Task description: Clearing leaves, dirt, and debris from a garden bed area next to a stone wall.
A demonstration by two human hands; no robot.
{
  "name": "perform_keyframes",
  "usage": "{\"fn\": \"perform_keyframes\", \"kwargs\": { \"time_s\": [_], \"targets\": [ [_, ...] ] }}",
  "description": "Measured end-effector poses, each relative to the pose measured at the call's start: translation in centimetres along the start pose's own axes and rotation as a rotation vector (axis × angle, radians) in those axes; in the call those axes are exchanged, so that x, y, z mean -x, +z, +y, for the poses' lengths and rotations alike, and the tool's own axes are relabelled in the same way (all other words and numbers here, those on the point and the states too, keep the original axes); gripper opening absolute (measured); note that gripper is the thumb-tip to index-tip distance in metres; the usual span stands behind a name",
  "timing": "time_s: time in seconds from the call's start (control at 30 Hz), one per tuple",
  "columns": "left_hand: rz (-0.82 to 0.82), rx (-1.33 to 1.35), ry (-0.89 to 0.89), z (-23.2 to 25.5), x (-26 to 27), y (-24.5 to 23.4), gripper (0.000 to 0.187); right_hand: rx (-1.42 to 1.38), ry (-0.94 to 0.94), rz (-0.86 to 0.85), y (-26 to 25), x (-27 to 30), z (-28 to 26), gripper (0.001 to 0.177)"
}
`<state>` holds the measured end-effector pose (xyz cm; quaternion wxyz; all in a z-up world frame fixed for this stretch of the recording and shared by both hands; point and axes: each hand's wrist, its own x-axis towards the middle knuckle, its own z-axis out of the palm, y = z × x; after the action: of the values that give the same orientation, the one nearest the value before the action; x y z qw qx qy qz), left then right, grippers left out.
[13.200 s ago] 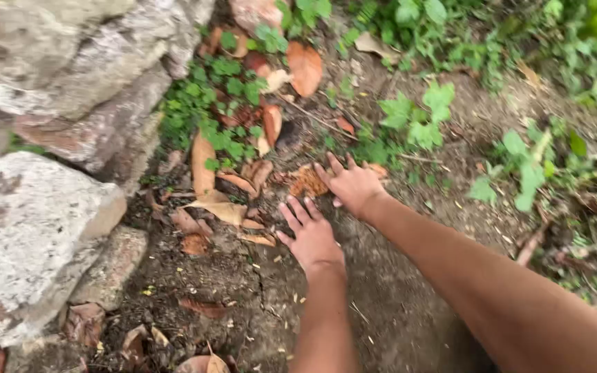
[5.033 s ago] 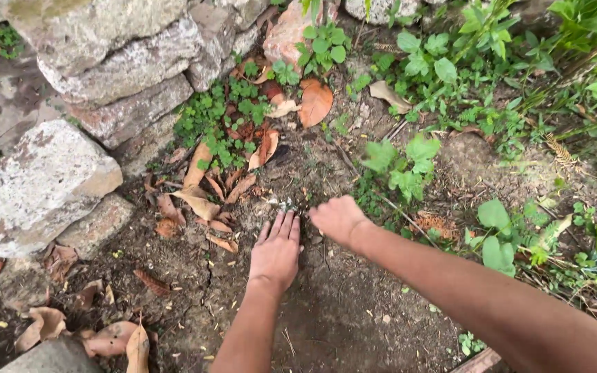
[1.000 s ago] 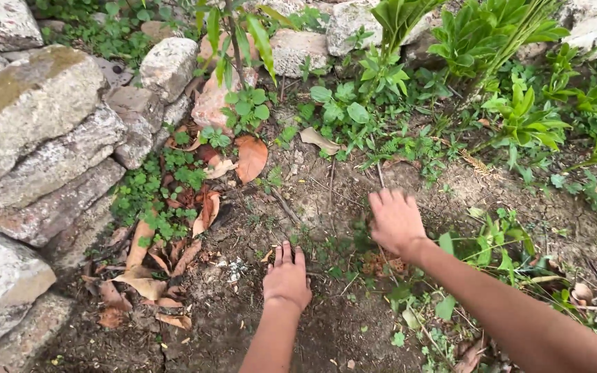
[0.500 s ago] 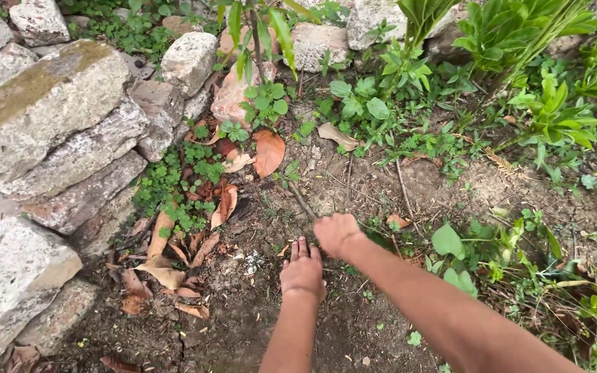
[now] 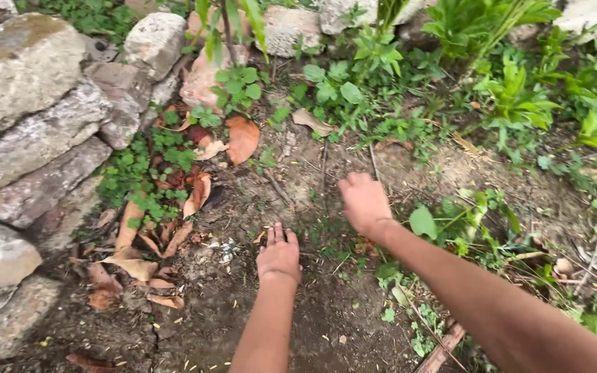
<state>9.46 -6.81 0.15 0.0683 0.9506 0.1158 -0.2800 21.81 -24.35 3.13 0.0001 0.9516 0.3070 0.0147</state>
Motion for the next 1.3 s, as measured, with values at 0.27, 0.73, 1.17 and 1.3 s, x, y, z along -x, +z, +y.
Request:
{"fn": "perform_keyframes", "kwargs": {
  "time_s": [0.27, 0.73, 1.17, 1.3],
  "targets": [
    [-0.002, -0.005, 0.013, -0.2, -0.2, 0.3, 0.095, 0.010, 0.022, -0.386, 0.1, -1.4, -8.7, 0.050],
    [-0.001, 0.025, 0.011, -0.1, 0.0, -0.3, 0.093, -0.274, -0.200, -0.511, 1.6, -2.4, -5.6, 0.027],
    [-0.023, -0.027, 0.015, 0.0, 0.3, -0.7, 0.092, -1.292, 0.383, -0.443, 9.2, -4.0, -6.5, 0.030],
    [-0.024, -0.026, 0.024, -0.2, 0.3, -0.7, 0.093, -0.912, 0.403, -0.385, 7.7, -6.0, -7.5, 0.028]
  ]
}}
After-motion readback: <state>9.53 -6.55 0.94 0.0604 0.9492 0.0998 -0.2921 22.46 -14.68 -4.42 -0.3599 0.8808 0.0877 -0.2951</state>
